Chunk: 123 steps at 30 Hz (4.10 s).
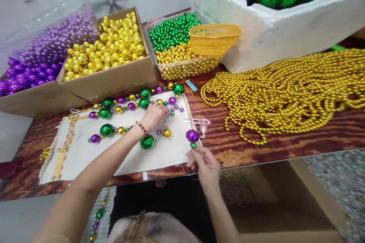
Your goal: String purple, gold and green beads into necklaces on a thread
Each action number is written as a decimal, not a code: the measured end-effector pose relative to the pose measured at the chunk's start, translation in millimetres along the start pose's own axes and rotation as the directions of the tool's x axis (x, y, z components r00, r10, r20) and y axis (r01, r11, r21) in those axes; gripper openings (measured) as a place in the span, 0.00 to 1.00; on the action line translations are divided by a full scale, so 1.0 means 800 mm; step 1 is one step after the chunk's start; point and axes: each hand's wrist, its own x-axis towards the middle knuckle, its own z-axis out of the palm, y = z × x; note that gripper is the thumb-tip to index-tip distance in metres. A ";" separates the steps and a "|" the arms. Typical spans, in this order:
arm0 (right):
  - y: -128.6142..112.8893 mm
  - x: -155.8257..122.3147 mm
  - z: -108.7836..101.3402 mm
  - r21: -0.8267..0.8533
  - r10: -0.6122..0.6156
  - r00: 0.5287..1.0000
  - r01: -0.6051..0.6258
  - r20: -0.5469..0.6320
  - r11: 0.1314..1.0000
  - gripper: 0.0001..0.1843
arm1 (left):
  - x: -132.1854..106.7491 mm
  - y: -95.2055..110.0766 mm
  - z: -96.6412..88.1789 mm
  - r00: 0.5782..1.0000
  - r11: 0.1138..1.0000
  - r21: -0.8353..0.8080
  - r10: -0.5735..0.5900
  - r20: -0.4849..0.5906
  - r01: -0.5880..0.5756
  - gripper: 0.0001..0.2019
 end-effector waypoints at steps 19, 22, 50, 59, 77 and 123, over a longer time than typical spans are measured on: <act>0.001 0.001 -0.002 -0.024 -0.016 1.000 0.015 -0.023 1.000 0.15 | 0.092 0.004 -0.054 0.966 0.995 0.079 -0.036 -0.256 0.058 0.15; 0.001 0.000 -0.004 -0.028 -0.014 1.000 0.013 -0.018 1.000 0.14 | 0.133 -0.028 -0.099 0.908 0.989 0.064 -0.097 -0.407 0.135 0.16; -0.008 -0.017 -0.004 -0.075 -0.093 0.989 0.102 0.119 0.992 0.06 | -0.042 0.042 -0.025 0.949 -0.470 -0.874 -0.205 0.239 0.119 0.10; -0.021 -0.029 -0.003 -0.194 -0.114 0.970 0.157 0.214 0.968 0.04 | -0.071 0.045 -0.011 0.935 -0.696 -0.718 -0.243 0.260 0.018 0.09; -0.029 -0.027 0.003 -0.198 -0.064 0.980 0.102 0.187 0.975 0.07 | -0.071 0.044 0.001 0.940 -0.568 -0.822 -0.298 0.165 -0.036 0.14; -0.074 0.050 -0.026 0.208 0.074 0.987 -0.043 -0.146 0.977 0.20 | -0.006 0.118 -0.016 0.797 0.146 -0.877 0.370 0.477 0.457 0.16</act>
